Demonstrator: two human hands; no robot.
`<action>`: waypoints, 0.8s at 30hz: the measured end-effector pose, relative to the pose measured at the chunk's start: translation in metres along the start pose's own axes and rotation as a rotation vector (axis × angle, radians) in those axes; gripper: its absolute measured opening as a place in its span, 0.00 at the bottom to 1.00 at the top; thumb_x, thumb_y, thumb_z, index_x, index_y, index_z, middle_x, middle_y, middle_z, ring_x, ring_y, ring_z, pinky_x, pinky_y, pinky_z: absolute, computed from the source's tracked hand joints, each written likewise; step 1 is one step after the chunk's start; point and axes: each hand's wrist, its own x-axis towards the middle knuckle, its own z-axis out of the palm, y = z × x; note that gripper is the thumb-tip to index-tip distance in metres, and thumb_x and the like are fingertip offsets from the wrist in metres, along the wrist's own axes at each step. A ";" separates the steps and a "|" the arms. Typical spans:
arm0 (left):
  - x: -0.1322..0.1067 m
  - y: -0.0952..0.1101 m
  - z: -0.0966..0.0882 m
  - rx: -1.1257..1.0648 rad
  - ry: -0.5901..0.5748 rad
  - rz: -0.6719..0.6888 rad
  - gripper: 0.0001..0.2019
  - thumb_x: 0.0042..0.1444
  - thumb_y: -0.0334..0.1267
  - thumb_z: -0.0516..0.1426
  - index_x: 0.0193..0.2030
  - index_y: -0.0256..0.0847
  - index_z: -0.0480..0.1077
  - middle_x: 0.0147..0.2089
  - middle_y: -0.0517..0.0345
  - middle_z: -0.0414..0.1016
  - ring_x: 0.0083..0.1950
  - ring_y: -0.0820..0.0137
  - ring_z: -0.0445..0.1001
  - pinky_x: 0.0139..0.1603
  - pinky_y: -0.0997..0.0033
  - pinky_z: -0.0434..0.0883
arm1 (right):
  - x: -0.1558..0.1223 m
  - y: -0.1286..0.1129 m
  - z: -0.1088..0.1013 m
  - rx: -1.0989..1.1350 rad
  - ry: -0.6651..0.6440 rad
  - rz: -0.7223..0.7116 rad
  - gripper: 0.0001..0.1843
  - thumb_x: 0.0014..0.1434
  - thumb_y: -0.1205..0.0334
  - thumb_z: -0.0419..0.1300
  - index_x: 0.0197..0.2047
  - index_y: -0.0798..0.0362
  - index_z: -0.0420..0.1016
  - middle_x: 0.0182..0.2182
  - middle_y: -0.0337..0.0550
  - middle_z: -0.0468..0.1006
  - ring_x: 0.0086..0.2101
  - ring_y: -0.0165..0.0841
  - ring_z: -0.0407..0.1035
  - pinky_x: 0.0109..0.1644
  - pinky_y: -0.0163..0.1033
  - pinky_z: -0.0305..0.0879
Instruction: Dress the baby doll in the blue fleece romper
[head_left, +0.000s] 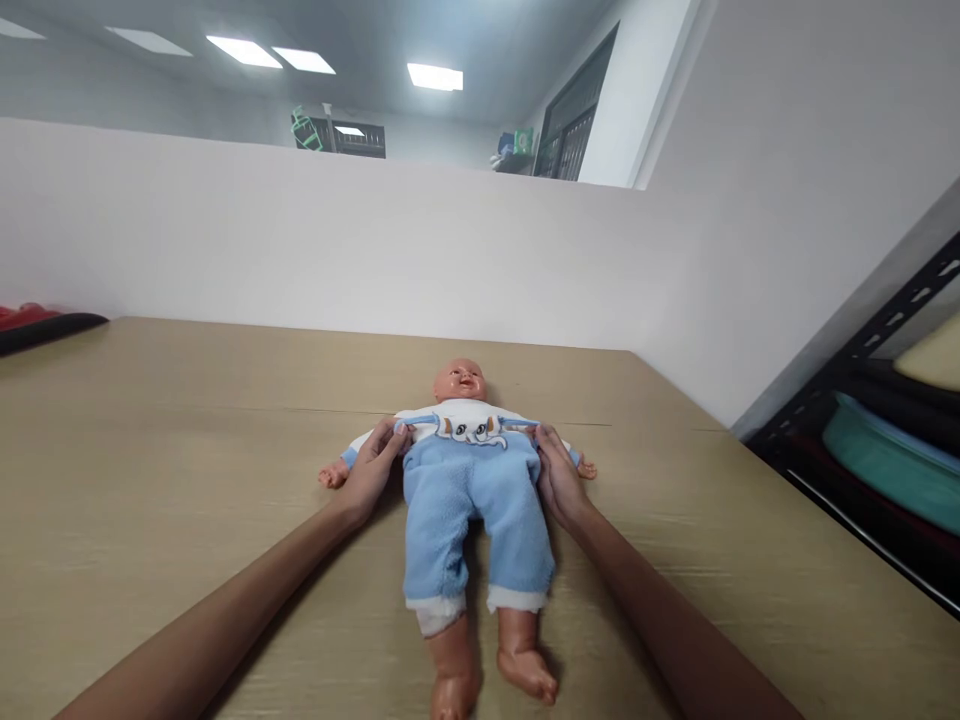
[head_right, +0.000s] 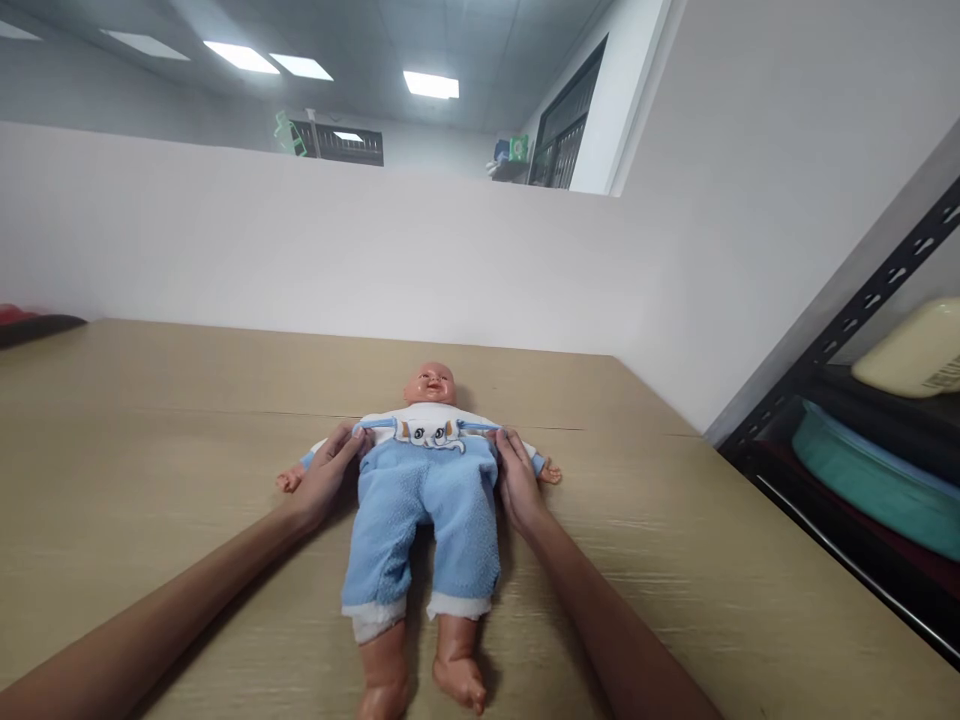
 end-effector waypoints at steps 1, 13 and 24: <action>-0.001 0.001 0.001 0.064 0.003 0.066 0.17 0.57 0.52 0.71 0.37 0.43 0.75 0.36 0.63 0.73 0.41 0.70 0.69 0.46 0.76 0.67 | 0.000 0.001 0.000 -0.010 0.015 -0.014 0.21 0.54 0.39 0.73 0.41 0.44 0.77 0.40 0.34 0.82 0.44 0.35 0.75 0.54 0.37 0.72; -0.006 -0.004 0.006 0.226 0.084 0.319 0.14 0.62 0.51 0.66 0.43 0.43 0.73 0.38 0.60 0.75 0.42 0.67 0.70 0.47 0.72 0.67 | 0.008 -0.034 0.046 -0.584 -0.051 -0.458 0.09 0.61 0.56 0.66 0.44 0.47 0.76 0.44 0.43 0.80 0.44 0.39 0.75 0.56 0.45 0.70; -0.015 -0.011 0.008 0.315 0.140 0.473 0.13 0.68 0.51 0.60 0.43 0.43 0.71 0.39 0.60 0.71 0.41 0.67 0.68 0.47 0.68 0.65 | 0.086 -0.001 0.212 -1.258 -1.311 -0.328 0.17 0.59 0.72 0.68 0.51 0.49 0.83 0.51 0.42 0.86 0.51 0.36 0.79 0.56 0.38 0.72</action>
